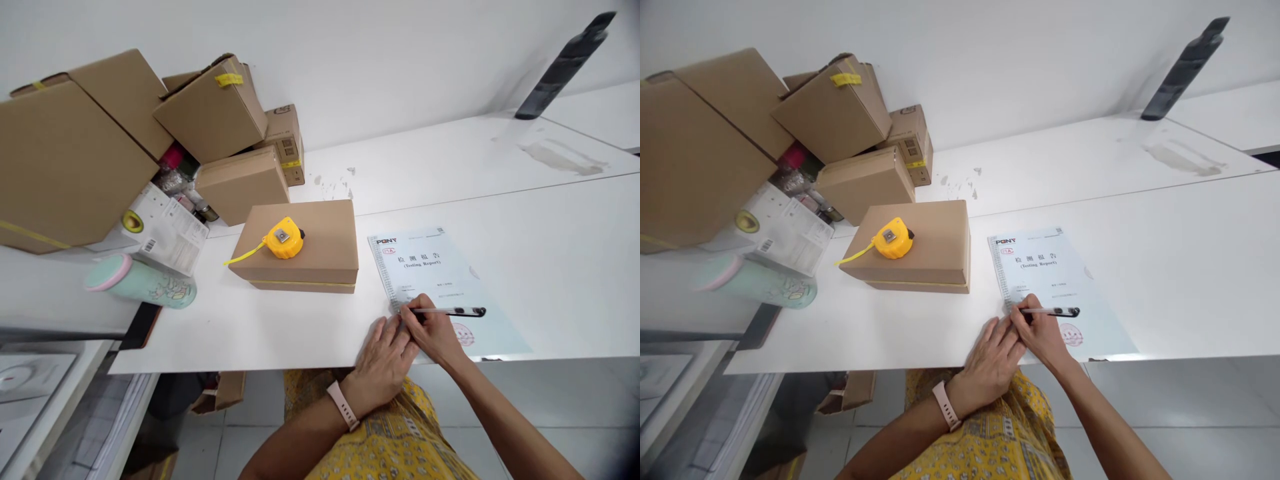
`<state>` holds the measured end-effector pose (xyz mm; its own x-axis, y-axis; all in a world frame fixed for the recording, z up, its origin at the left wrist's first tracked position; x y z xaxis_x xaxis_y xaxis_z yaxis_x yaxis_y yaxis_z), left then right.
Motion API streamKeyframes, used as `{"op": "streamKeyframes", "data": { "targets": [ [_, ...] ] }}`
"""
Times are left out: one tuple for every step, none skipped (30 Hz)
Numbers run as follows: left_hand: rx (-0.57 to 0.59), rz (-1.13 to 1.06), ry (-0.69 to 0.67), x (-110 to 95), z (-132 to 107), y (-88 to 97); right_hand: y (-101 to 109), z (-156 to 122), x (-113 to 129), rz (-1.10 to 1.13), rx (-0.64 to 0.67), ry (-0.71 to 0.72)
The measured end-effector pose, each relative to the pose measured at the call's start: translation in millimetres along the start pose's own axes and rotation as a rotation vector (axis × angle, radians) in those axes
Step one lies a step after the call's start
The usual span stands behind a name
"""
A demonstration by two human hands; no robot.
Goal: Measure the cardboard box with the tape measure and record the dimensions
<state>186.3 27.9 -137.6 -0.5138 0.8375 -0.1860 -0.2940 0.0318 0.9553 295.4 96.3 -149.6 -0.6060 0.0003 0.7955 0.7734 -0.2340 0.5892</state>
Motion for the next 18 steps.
{"op": "streamKeyframes", "data": {
  "targets": [
    [-0.002,0.000,0.001,0.1,0.2,0.1,-0.2,-0.1,-0.7,0.005,0.000,-0.002],
    [-0.002,0.000,0.000,0.2,0.4,0.1,-0.4,-0.3,-1.4,0.006,-0.001,-0.002],
    [-0.001,0.002,0.000,0.2,0.5,0.2,-0.5,-0.4,-2.1,0.005,-0.002,-0.003],
    [0.000,0.005,0.000,0.2,0.6,0.2,-0.3,-0.6,-2.8,0.002,-0.005,-0.003],
    [0.004,0.009,0.001,0.1,0.6,0.0,0.0,-0.9,-3.4,0.001,-0.010,-0.003],
    [0.007,0.012,0.001,0.0,0.4,-0.2,0.6,-1.1,-3.9,0.002,-0.017,-0.002],
    [0.007,0.016,0.001,-0.2,0.1,-0.3,1.2,-1.3,-4.2,0.005,-0.024,0.000],
    [0.005,0.021,0.001,-0.3,-0.4,-0.4,1.8,-1.4,-4.5,0.009,-0.030,0.002],
    [-0.001,0.027,0.000,-0.5,-1.0,-0.3,2.3,-1.4,-4.7,0.013,-0.035,0.003],
    [-0.008,0.035,-0.001,-0.7,-1.6,-0.4,2.5,-1.3,-4.9,0.017,-0.037,0.004],
    [-0.016,0.042,0.000,-0.7,-2.1,-0.4,2.3,-1.1,-5.1,0.020,-0.036,0.003],
    [-0.023,0.050,0.000,-0.5,-2.6,-0.5,2.0,-0.8,-5.3,0.024,-0.035,0.002],
    [-0.026,0.057,0.001,-0.4,-2.9,-0.9,1.8,-0.5,-5.3,0.030,-0.034,0.001],
    [-0.029,0.062,0.002,-0.2,-3.0,-1.1,1.8,-0.3,-5.3,0.036,-0.035,0.001],
    [-0.031,0.067,0.001,-0.1,-3.1,-1.3,1.6,-0.1,-5.3,0.041,-0.035,0.000],
    [-0.033,0.072,0.003,0.1,-3.1,-1.3,1.5,0.1,-5.5,0.044,-0.034,-0.004],
    [-0.037,0.078,0.003,0.1,-3.2,-1.0,1.5,0.1,-5.9,0.045,-0.034,-0.008],
    [-0.041,0.083,0.004,0.1,-3.2,-0.6,1.6,0.0,-6.4,0.045,-0.034,-0.012]
  ]
}}
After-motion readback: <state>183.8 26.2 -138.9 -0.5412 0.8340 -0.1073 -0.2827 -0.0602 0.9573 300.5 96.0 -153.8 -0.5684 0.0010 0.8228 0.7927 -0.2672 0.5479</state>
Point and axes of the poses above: each hand's wrist, its own z-axis towards the middle knuckle, its own y-axis out of the back of the hand, x = y × z, the point moved 10 cm from there along z, towards the middle knuckle, and after that the axes turned 3 degrees about -z, right-handed, at the moved point
